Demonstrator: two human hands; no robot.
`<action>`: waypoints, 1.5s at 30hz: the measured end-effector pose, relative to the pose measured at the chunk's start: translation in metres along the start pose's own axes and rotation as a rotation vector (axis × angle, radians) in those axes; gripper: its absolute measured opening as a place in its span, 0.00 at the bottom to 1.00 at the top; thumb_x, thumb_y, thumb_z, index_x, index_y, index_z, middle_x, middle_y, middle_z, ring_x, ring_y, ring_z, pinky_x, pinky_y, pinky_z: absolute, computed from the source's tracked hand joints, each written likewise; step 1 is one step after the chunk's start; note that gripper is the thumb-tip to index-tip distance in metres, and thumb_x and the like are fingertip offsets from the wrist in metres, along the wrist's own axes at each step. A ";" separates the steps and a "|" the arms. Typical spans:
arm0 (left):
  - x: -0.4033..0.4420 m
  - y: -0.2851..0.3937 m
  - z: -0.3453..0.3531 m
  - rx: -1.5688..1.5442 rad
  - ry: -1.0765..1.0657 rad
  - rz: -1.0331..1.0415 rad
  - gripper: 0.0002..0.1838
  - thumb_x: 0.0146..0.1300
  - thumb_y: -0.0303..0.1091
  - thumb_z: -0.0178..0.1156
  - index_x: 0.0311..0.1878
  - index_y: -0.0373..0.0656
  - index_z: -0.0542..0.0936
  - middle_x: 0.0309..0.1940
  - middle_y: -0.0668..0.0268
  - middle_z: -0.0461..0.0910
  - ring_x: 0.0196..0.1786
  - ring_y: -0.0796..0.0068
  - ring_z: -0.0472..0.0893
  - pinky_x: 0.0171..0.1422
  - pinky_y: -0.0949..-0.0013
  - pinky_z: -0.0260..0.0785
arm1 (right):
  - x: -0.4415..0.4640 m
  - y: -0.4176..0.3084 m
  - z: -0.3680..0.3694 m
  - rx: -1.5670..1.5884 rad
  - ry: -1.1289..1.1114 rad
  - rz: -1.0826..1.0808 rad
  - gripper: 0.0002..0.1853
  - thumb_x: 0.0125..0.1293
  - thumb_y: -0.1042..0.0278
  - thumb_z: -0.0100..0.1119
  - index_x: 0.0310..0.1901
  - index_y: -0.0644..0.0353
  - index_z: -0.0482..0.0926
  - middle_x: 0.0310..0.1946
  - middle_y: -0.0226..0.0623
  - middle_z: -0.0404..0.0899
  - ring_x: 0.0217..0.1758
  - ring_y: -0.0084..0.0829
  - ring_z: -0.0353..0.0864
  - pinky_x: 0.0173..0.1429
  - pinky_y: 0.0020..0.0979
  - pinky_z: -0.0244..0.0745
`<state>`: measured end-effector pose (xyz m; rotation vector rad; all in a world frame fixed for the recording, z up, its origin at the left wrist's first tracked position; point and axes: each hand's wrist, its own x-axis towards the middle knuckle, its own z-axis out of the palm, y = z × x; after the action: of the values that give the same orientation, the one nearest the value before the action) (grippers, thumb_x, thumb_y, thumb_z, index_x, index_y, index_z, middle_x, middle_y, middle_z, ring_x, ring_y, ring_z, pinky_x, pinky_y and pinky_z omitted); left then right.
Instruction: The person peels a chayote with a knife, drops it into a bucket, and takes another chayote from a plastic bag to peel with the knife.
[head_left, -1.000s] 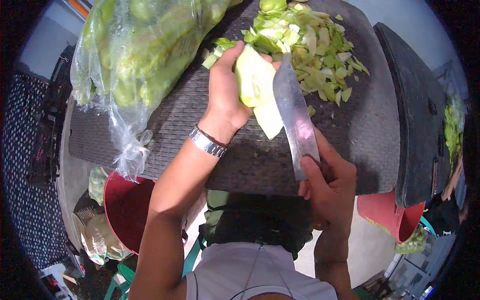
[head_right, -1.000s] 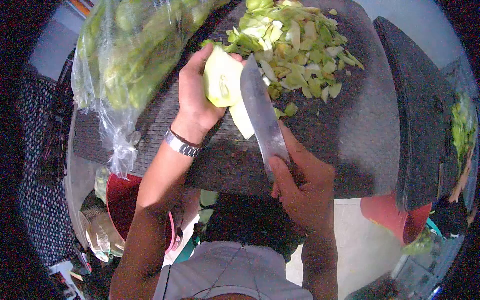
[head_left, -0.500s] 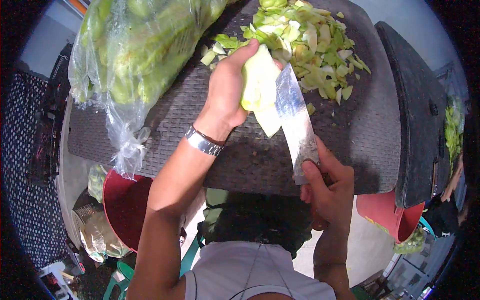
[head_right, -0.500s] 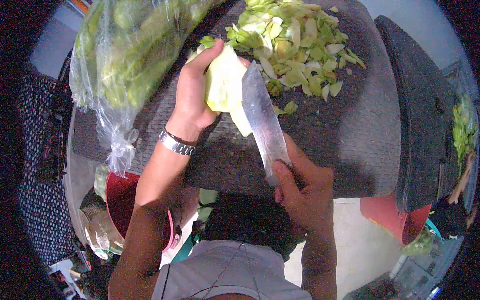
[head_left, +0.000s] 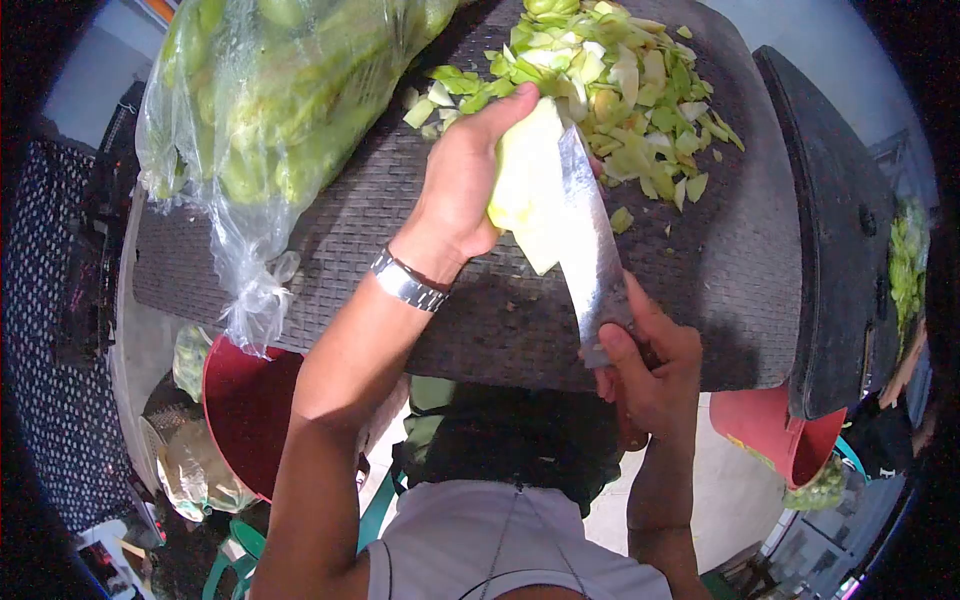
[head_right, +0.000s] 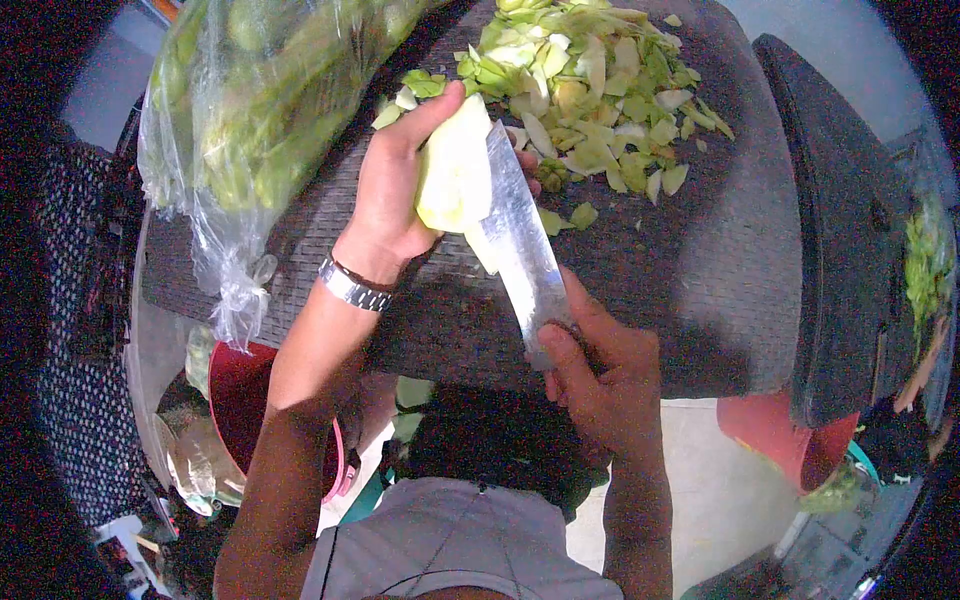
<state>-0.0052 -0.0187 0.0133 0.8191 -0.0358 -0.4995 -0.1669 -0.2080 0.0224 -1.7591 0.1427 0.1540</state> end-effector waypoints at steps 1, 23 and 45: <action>0.000 0.001 0.000 0.012 -0.005 -0.004 0.30 0.78 0.55 0.49 0.46 0.30 0.81 0.38 0.44 0.87 0.41 0.49 0.89 0.51 0.50 0.84 | 0.000 0.001 0.000 0.005 -0.005 -0.007 0.26 0.71 0.75 0.60 0.71 0.63 0.75 0.27 0.34 0.83 0.20 0.19 0.76 0.23 0.23 0.69; 0.007 0.003 -0.009 -0.300 -0.046 -0.157 0.31 0.78 0.54 0.41 0.56 0.30 0.78 0.50 0.48 0.84 0.52 0.49 0.84 0.64 0.50 0.77 | 0.043 -0.002 -0.037 -0.401 0.634 -0.343 0.22 0.74 0.73 0.60 0.68 0.66 0.76 0.30 0.38 0.85 0.26 0.24 0.82 0.28 0.23 0.72; -0.006 0.015 0.002 0.215 -0.118 -0.044 0.18 0.76 0.40 0.59 0.60 0.38 0.74 0.41 0.54 0.87 0.45 0.59 0.89 0.39 0.61 0.87 | 0.104 -0.032 -0.060 -0.653 0.400 -0.517 0.19 0.67 0.73 0.64 0.60 0.56 0.83 0.48 0.44 0.82 0.42 0.38 0.85 0.43 0.33 0.80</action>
<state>-0.0050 -0.0090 0.0263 1.0018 -0.1835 -0.5918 -0.0575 -0.2622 0.0460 -2.3977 -0.0920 -0.5918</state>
